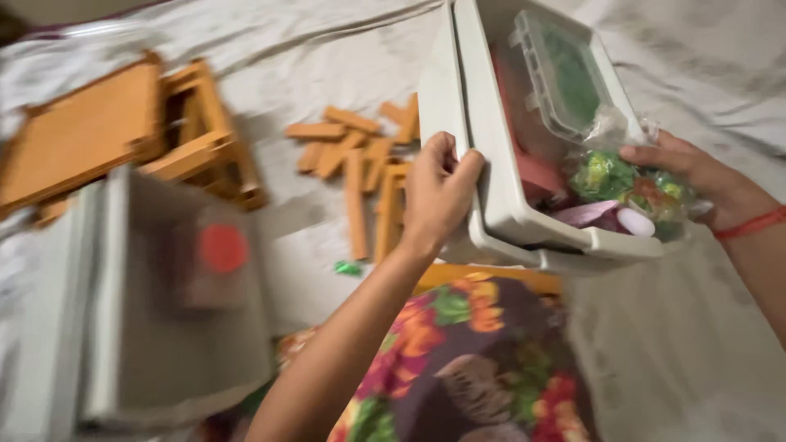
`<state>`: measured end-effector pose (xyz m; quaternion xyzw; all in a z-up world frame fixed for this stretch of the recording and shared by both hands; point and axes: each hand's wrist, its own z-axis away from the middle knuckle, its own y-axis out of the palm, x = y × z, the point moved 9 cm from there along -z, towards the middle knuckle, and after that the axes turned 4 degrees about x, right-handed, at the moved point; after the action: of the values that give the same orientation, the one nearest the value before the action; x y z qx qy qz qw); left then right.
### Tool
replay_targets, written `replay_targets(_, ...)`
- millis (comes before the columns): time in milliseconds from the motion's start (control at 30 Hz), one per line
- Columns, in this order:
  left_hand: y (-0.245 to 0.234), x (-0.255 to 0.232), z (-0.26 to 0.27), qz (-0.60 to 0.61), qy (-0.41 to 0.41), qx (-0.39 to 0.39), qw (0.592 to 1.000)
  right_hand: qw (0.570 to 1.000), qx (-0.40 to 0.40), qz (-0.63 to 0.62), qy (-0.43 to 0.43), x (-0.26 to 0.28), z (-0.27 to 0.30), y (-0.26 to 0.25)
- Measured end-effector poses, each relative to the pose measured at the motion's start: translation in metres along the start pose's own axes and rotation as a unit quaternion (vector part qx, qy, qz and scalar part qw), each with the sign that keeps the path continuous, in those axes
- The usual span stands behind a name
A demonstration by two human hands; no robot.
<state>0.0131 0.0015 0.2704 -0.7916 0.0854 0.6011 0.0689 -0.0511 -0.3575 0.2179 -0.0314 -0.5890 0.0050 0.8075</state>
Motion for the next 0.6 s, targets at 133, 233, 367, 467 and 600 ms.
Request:
replay_targets(133,0.127,0.035,-0.010,-0.083,-0.019,0.020,0.996,0.984,-0.122,0.124,0.035,-0.020,-0.007,-0.137)
replay_targets(233,0.210,0.080,-0.020,-0.134,-0.035,0.068,0.988,0.965,-0.174,0.190,0.048,-0.048,-0.016,-0.242)
replay_targets(367,0.296,0.153,-0.033,-0.109,-0.053,0.094,0.988,0.882,-0.172,0.411,0.153,-0.086,-0.064,-0.377)
replay_targets(467,0.336,0.206,-0.026,-0.142,-0.088,0.172,0.971,0.857,-0.129,0.460,0.193,-0.133,-0.113,-0.422)
replay_targets(600,0.335,0.236,0.002,-0.066,-0.110,0.273,0.953,0.813,-0.124,0.527,0.214,-0.165,-0.152,-0.428)
